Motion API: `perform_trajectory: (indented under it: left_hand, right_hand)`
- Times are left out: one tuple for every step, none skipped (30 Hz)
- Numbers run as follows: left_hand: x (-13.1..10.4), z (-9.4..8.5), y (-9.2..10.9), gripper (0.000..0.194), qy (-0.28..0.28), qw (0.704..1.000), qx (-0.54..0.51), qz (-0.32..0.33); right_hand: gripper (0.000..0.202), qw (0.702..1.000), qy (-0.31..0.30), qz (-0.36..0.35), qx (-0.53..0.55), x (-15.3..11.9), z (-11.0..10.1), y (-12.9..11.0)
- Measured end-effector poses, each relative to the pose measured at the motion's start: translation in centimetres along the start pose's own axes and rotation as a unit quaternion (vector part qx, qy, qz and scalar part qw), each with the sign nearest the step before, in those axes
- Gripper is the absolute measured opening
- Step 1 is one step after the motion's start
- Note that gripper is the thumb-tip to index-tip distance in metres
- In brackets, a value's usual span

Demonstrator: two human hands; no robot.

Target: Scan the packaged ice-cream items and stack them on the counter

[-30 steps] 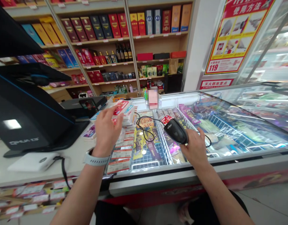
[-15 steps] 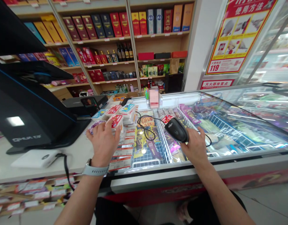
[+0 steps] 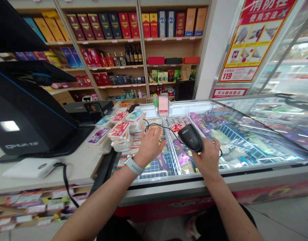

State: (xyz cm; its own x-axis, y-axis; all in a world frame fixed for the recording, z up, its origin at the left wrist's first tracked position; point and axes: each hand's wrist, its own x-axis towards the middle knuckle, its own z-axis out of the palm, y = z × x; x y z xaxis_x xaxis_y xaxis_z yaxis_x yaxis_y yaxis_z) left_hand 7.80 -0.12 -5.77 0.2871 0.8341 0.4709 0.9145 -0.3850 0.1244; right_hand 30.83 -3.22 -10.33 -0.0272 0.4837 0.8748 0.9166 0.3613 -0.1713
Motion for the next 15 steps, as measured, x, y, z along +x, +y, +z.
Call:
perform_trajectory:
  left_hand:
    - [0.9, 0.8, 0.6, 0.049, -0.01, 1.0, -0.008, 0.009]
    - [1.9, 1.6, 1.2, 0.05, -0.019, 1.0, -0.017, 0.014]
    - [2.8, 2.3, 1.8, 0.051, -0.031, 0.999, -0.025, 0.017]
    - [3.8, 3.0, 2.3, 0.052, -0.04, 0.998, -0.034, 0.016]
    - [4.7, 3.7, 2.8, 0.051, -0.044, 0.998, -0.038, 0.017]
    - [5.6, 4.3, 3.2, 0.049, -0.046, 0.998, -0.04, 0.015]
    - [6.4, 5.0, 3.6, 0.048, -0.047, 0.998, -0.042, 0.013]
    - [7.0, 5.6, 3.9, 0.048, -0.047, 0.998, -0.044, 0.01]
    - [7.6, 6.1, 4.1, 0.049, -0.048, 0.998, -0.045, 0.005]
    - [8.0, 6.7, 4.3, 0.05, -0.05, 0.998, -0.048, -0.002]
    - [8.3, 7.2, 4.4, 0.051, -0.053, 0.997, -0.051, -0.01]
    - [8.5, 7.7, 4.4, 0.05, -0.056, 0.997, -0.055, -0.02]
    - [8.5, 8.1, 4.4, 0.049, -0.058, 0.996, -0.06, -0.028]
    - [8.5, 8.5, 4.3, 0.047, -0.058, 0.995, -0.067, -0.035]
    - [8.5, 8.7, 4.3, 0.044, -0.057, 0.995, -0.076, -0.04]
  right_hand:
    - [0.023, 1.0, 0.002, -0.001, 0.002, 0.0, 0.0, 0.0]
    - [0.023, 1.0, 0.003, -0.002, 0.005, 0.0, 0.0, 0.0]
    - [0.022, 1.0, 0.004, -0.002, 0.006, 0.0, 0.0, 0.0]
    - [0.022, 1.0, 0.005, -0.002, 0.007, 0.0, 0.0, 0.0]
    - [0.023, 1.0, 0.005, -0.002, 0.006, 0.0, 0.0, 0.0]
    - [0.023, 1.0, 0.005, -0.002, 0.004, 0.0, 0.0, 0.0]
    - [0.024, 1.0, 0.003, -0.003, 0.003, 0.0, 0.0, 0.0]
    - [0.024, 1.0, 0.001, -0.003, 0.002, 0.0, 0.0, 0.0]
    - [0.024, 1.0, -0.002, -0.003, 0.002, 0.0, 0.0, 0.0]
    - [0.024, 1.0, -0.005, -0.002, 0.002, 0.1, 0.0, 0.0]
    - [0.023, 1.0, -0.007, 0.0, 0.002, 0.1, 0.0, 0.0]
    - [0.023, 1.0, -0.008, 0.001, 0.002, 0.1, -0.1, 0.0]
    - [0.023, 1.0, -0.009, 0.002, 0.001, 0.1, -0.1, 0.0]
    - [0.023, 1.0, -0.01, 0.003, 0.002, 0.1, -0.1, 0.0]
    - [0.023, 1.0, -0.01, 0.005, 0.002, 0.1, -0.1, 0.0]
